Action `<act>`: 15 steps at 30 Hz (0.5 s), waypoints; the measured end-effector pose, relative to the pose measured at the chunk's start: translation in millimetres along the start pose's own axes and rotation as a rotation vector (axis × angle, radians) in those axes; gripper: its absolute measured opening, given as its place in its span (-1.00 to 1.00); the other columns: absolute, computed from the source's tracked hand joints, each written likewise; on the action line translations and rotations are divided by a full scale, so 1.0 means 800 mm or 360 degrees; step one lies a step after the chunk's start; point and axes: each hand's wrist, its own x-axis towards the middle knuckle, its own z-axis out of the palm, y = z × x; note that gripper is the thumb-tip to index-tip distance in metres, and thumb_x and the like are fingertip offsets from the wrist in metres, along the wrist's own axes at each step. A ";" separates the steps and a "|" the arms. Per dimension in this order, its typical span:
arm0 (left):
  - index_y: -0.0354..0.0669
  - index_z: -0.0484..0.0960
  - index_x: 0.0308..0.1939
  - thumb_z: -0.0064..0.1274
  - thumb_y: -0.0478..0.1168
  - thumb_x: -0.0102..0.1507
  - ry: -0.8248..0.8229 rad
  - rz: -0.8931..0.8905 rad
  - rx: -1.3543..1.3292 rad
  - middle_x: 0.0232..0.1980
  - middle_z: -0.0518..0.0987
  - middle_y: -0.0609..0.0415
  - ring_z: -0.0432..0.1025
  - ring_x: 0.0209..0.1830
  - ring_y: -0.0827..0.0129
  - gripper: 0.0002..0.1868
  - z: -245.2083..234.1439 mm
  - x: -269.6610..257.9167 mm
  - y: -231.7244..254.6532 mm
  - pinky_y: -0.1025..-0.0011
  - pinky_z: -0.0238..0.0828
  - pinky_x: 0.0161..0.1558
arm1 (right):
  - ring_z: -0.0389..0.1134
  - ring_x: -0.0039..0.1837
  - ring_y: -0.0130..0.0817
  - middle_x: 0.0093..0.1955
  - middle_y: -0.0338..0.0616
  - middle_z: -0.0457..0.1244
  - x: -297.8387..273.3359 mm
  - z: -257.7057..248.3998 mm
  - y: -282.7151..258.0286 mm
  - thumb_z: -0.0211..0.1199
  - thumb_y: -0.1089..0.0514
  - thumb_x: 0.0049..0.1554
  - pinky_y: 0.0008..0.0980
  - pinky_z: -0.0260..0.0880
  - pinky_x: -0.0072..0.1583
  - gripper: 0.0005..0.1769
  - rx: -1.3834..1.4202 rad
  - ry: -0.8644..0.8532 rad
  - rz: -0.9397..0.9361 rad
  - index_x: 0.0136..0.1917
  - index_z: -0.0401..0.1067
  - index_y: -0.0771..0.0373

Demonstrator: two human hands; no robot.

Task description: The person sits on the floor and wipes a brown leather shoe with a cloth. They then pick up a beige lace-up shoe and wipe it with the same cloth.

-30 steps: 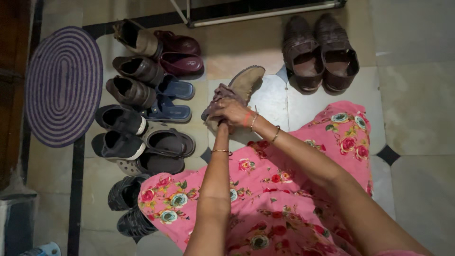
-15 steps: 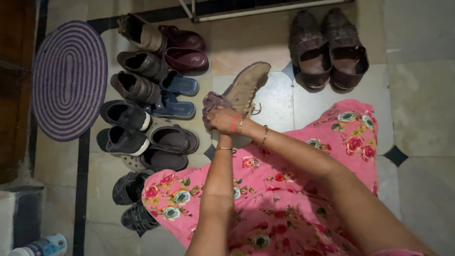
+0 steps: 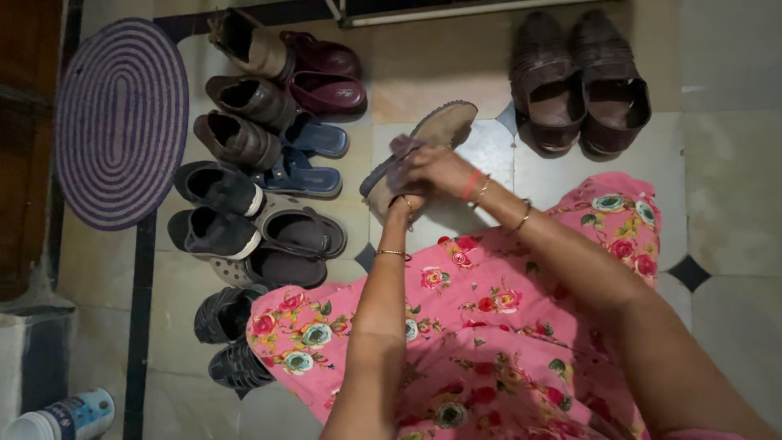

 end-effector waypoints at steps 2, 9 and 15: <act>-0.15 0.42 0.41 -0.05 0.07 0.39 0.0034 0.0044 -0.0101 0.50 0.37 -0.03 0.19 0.50 0.18 -0.42 0.001 0.006 0.003 0.24 0.11 0.46 | 0.32 0.32 -0.21 0.29 -0.37 0.35 -0.014 -0.015 0.019 0.14 0.19 0.14 -0.24 0.27 0.42 -0.59 0.0043 0.0075 0.0098 0.19 0.60 -0.13; -0.16 0.46 0.39 -0.04 0.07 0.38 0.0122 0.0151 -0.0446 0.49 0.40 -0.01 0.22 0.49 0.21 -0.42 -0.004 0.011 0.004 0.29 0.13 0.46 | 0.26 0.45 -0.17 0.35 -0.28 0.34 -0.052 -0.071 0.085 0.25 0.37 -0.19 -0.10 0.21 0.45 -0.40 -0.0063 0.0254 0.0238 0.12 0.59 -0.02; -0.25 0.45 0.34 -0.03 0.06 0.42 0.0086 -0.0072 -0.1056 0.36 0.42 -0.01 0.27 0.32 0.28 -0.45 -0.006 0.011 0.010 0.34 0.23 0.33 | 0.19 0.56 -0.08 0.42 -0.25 0.32 -0.036 -0.050 0.080 0.10 0.56 -0.12 -0.14 0.16 0.57 -0.35 0.0189 0.0510 0.0496 0.11 0.57 0.02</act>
